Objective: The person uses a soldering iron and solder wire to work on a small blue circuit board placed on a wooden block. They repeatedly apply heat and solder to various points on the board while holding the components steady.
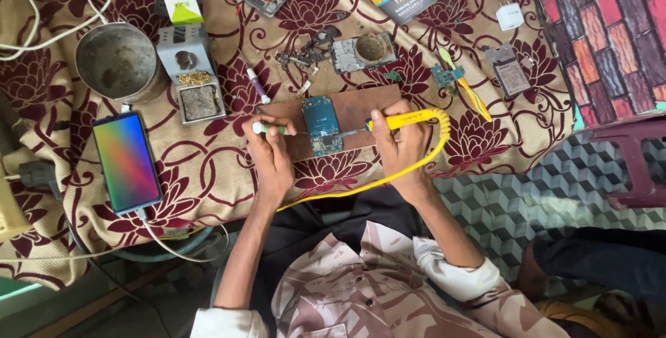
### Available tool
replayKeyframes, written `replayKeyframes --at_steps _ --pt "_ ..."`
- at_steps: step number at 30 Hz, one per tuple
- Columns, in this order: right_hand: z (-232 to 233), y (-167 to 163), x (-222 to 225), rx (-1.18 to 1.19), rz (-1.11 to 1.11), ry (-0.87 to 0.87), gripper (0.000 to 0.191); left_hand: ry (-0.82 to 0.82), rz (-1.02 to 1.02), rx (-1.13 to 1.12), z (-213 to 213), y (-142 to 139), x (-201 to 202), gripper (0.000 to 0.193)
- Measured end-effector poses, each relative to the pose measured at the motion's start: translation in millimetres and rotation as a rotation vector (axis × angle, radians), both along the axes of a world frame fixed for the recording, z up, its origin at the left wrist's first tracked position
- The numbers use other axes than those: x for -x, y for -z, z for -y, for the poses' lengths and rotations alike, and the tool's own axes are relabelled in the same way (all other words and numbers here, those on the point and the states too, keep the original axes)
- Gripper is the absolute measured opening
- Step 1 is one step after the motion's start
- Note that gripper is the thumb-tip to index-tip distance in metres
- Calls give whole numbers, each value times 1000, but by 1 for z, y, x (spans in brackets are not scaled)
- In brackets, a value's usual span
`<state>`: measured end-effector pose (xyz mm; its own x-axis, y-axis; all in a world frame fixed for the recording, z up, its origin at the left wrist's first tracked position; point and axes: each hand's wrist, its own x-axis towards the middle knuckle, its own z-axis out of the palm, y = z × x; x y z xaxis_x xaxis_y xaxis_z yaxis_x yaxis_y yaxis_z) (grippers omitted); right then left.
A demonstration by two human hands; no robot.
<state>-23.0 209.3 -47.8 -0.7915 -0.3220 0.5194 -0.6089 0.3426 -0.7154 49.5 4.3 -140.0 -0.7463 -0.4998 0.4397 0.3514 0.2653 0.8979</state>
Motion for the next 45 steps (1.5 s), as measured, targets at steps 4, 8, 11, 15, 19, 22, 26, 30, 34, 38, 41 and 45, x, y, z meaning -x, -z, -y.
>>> replayKeyframes --at_steps 4,8,11,15,19,22,26,30,34,38,41,45 --pt "-5 -4 -11 -39 -12 25 20 0 -4 8 0 -1 0 35" --pt "-9 5 -30 -91 -25 36 19 14 -15 -17 2 1 -5 32" --pt "-13 23 -35 -56 -92 15 17 23 -21 -2 4 3 -7 32" --pt "-13 57 -37 224 79 145 15 8 -12 3 3 1 -6 31" --pt "-9 78 -12 485 0 221 16 23 -24 -33 3 -1 -5 31" --pt "-5 80 22 591 109 272 18 11 -19 -4 3 0 -5 29" --pt "5 72 66 443 53 270 17 13 -28 16 3 2 -5 29" --pt "9 67 79 381 81 261 16 14 -9 -13 1 2 -5 30" --pt "8 69 78 290 26 220 16 15 -24 11 2 3 -6 29" --pt "6 68 79 211 -40 232 15 20 -25 -20 1 5 -6 30" --pt "6 64 79 249 -33 289 15 25 -26 -23 0 7 -5 30" --pt "7 64 78 278 30 252 15 17 -32 0 2 8 -4 31"
